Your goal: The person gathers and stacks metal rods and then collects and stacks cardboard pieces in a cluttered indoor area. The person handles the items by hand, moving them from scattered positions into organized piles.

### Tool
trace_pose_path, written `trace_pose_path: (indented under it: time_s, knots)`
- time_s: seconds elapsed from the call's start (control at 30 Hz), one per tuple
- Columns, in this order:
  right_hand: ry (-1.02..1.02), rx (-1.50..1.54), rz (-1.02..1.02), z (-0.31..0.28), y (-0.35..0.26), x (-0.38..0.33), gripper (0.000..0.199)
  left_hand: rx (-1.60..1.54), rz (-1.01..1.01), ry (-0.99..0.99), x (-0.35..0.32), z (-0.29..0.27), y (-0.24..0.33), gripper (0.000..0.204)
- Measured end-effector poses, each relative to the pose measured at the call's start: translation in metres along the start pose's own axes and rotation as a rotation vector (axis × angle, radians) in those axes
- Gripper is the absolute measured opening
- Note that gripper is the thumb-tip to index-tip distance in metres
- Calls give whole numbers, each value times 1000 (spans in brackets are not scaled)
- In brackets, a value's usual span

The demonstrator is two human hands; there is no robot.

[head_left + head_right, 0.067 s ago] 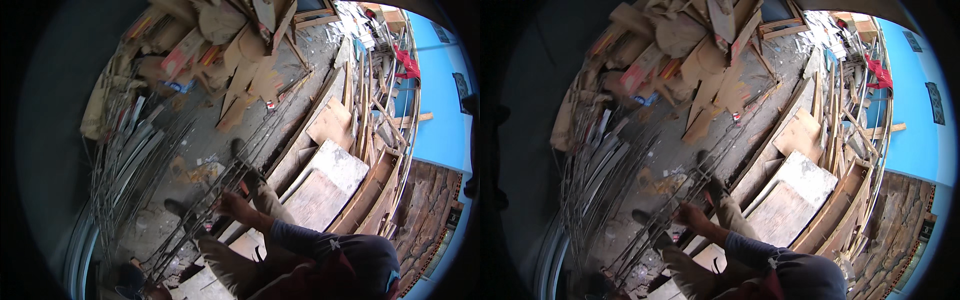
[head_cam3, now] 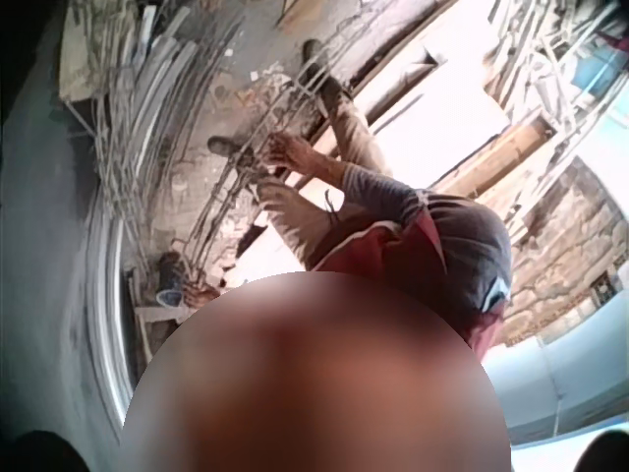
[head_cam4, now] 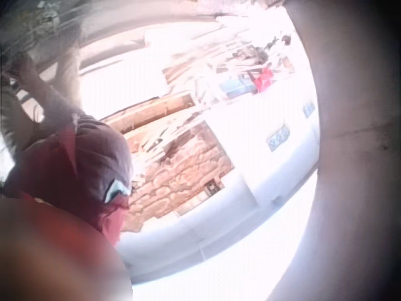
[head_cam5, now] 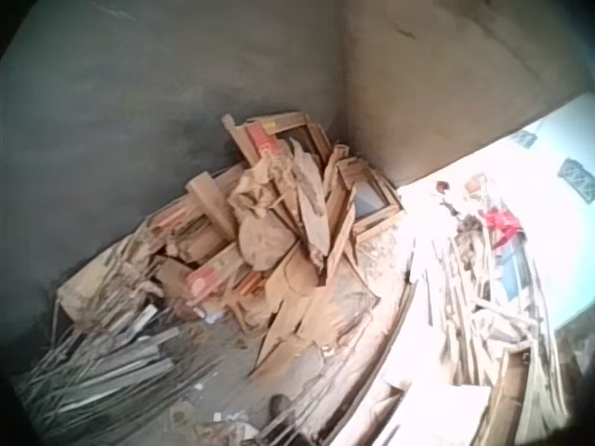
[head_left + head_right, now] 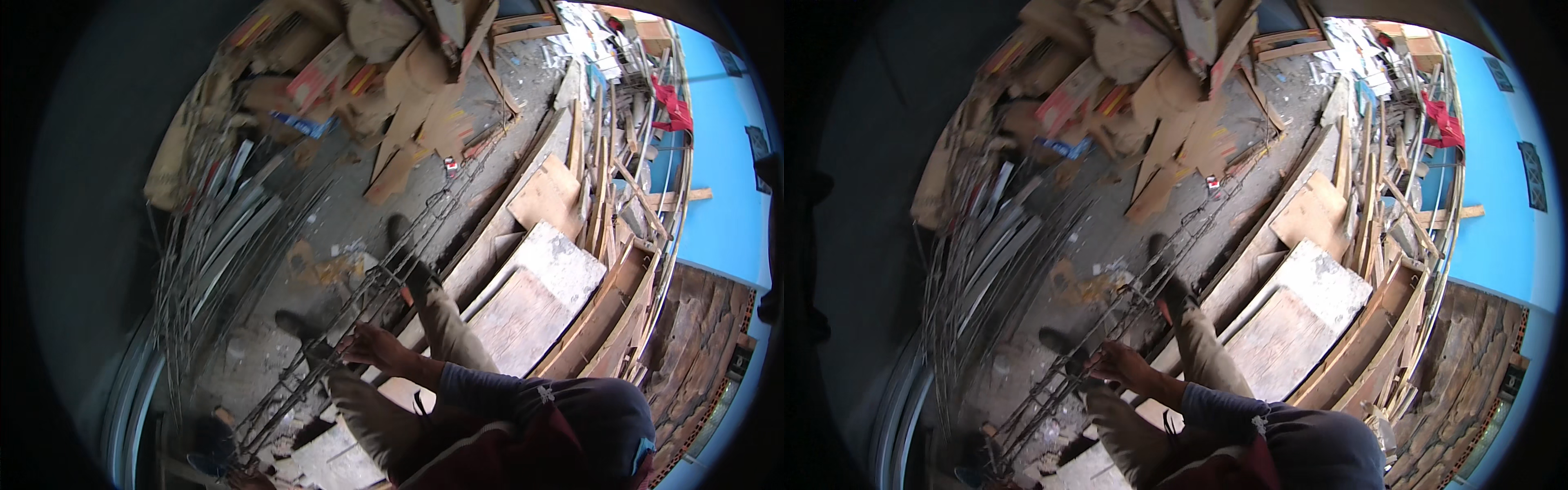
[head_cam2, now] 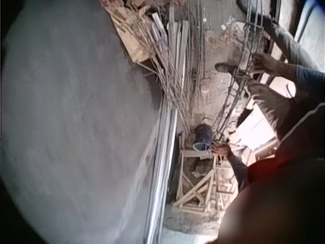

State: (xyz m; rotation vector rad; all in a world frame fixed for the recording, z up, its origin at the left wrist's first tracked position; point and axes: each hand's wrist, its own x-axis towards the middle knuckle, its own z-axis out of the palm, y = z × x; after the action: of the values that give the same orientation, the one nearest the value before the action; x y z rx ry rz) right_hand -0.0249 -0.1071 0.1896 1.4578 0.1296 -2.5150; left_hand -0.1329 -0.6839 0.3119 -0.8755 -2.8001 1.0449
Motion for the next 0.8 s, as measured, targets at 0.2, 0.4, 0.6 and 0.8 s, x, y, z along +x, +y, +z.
trace_pose_path:
  time_s: [0.2, 0.4, 0.6, 0.8]
  knots:
    - [-279, 135, 0, 72, 126, -19, 30, 257, -614, -169, -65, -12, -129, 75]
    - [-290, 129, 50, 93, 137, -4, 26, -347, -1106, 258, -12, -10, -52, 66]
    - [-354, 35, 3, 73, 103, 11, 25, -1623, -1459, 422, 33, -54, 79, 83]
    - [-172, -1702, -760, 51, 95, 12, 28, -2814, -1523, -94, 109, -127, 192, 101]
